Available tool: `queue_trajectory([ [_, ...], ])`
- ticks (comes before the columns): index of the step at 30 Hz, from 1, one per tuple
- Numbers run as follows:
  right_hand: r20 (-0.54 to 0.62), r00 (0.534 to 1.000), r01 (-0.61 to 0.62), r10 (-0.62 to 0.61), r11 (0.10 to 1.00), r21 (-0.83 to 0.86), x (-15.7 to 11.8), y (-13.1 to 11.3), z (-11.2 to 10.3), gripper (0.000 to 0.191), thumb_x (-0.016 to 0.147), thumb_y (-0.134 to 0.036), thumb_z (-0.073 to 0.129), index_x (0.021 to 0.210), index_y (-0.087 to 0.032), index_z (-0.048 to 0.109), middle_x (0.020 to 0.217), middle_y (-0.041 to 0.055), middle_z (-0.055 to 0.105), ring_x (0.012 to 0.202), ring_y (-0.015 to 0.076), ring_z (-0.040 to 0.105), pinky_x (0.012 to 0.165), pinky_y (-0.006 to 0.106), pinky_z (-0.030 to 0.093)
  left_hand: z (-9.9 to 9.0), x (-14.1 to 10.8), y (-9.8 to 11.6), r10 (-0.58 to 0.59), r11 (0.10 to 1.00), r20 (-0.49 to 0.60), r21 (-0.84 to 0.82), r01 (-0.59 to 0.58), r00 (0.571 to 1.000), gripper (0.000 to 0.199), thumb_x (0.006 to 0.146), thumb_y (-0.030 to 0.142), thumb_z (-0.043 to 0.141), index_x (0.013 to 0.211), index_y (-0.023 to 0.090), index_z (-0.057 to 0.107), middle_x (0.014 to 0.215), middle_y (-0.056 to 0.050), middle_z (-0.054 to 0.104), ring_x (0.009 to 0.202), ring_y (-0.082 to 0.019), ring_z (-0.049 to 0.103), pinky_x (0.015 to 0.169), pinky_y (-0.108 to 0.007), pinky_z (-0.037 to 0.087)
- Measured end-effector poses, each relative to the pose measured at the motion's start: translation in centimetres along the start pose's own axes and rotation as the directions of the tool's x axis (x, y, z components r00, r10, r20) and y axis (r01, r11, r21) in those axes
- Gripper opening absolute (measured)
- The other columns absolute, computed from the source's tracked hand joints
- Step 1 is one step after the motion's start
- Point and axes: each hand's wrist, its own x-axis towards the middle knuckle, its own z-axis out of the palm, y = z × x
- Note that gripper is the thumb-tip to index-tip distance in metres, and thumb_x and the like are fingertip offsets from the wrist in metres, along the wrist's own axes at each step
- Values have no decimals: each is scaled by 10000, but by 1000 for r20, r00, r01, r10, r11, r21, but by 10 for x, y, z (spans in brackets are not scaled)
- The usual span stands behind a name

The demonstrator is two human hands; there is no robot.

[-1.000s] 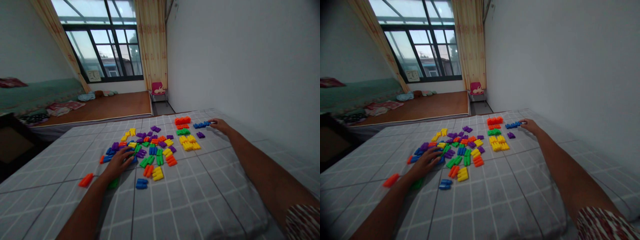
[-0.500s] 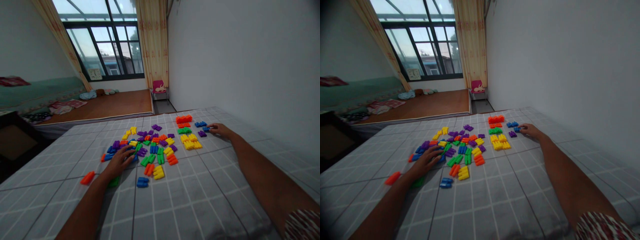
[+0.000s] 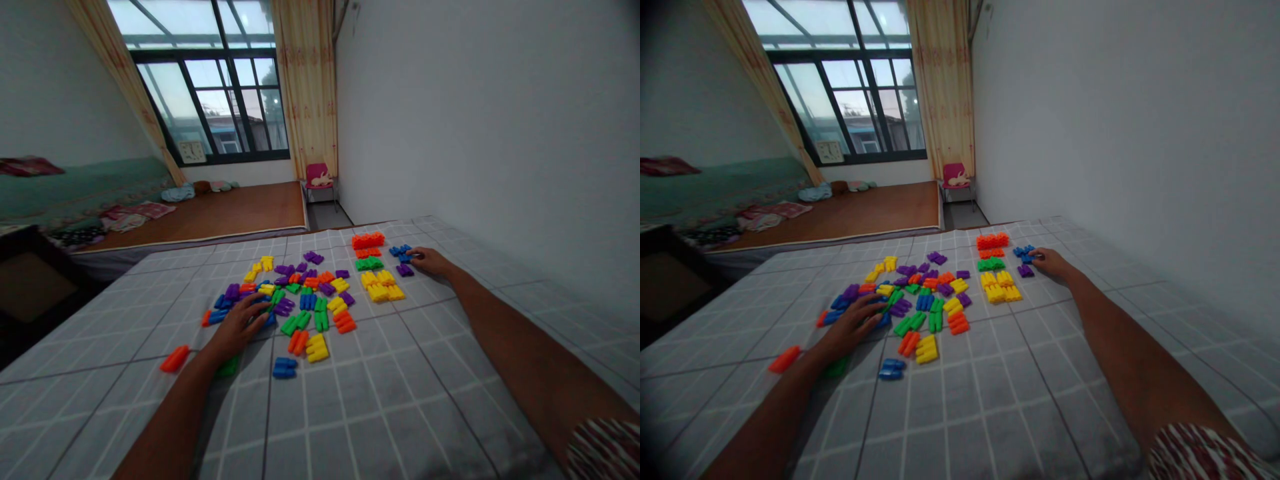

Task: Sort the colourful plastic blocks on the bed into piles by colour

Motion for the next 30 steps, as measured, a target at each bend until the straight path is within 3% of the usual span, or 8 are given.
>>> queue_trajectory([
  [6,3,999,54,-54,998,-21,4,5,4,348,671,-229,632,1006,-192,719,968,66,726,757,184,639,715,309,524,-1,0,2,-15,1000,6,-10,15,1000,489,923,561,421,1213,247,660,1410,-89,508,1296,-269,484,1107,-474,400],
  [10,37,997,74,-72,996,-51,9,8,1,328,684,-261,648,998,-202,722,1026,69,725,818,204,660,772,338,529,-2,0,3,-5,1000,-2,1,5,1000,501,915,577,419,1195,249,673,1394,-93,527,1275,-277,506,1093,-482,417],
  [13,-87,993,60,-74,986,-155,19,8,-6,291,739,-308,620,992,-210,725,1041,68,726,823,208,663,803,354,521,-3,0,4,0,1000,-9,11,0,1000,506,911,586,419,1189,251,678,1382,-90,541,1267,-280,515,1086,-477,426],
  [16,-198,980,-45,-14,956,-291,34,2,-10,290,774,-362,605,989,-212,731,1051,72,727,867,229,663,830,369,507,-3,0,4,4,1000,-16,16,-4,1000,508,909,589,421,1182,249,683,1376,-90,546,1264,-282,518,1087,-472,427],
  [20,-123,991,-94,51,919,-382,49,-7,0,359,740,-479,664,968,-212,740,1078,80,723,971,261,652,834,352,498,-2,0,3,-4,1000,-16,15,4,1000,507,911,586,421,1190,249,679,1381,-91,541,1271,-281,512,1094,-474,418],
  [25,-97,994,-95,60,902,-422,50,-9,14,371,724,-496,680,946,-207,746,1020,88,735,948,269,659,808,345,498,-3,0,5,3,1000,-22,-2,-3,1000,506,910,586,425,1177,247,687,1372,-91,551,1258,-279,524,1087,-469,429],
  [28,-114,993,-63,23,930,-362,48,-3,5,368,715,-477,684,957,-208,748,1014,86,736,931,259,659,808,349,502,-3,0,6,-1,1000,-21,-2,1,1000,502,914,580,421,1171,243,690,1368,-93,555,1258,-277,524,1086,-472,429],
  [30,-47,999,-10,-3,962,-272,43,2,-7,342,676,-429,715,942,-218,751,972,66,743,886,238,661,802,346,508,-2,-1,5,2,1000,-19,-2,-2,1000,498,917,575,419,1178,243,685,1375,-92,549,1264,-276,517,1092,-472,420],
])
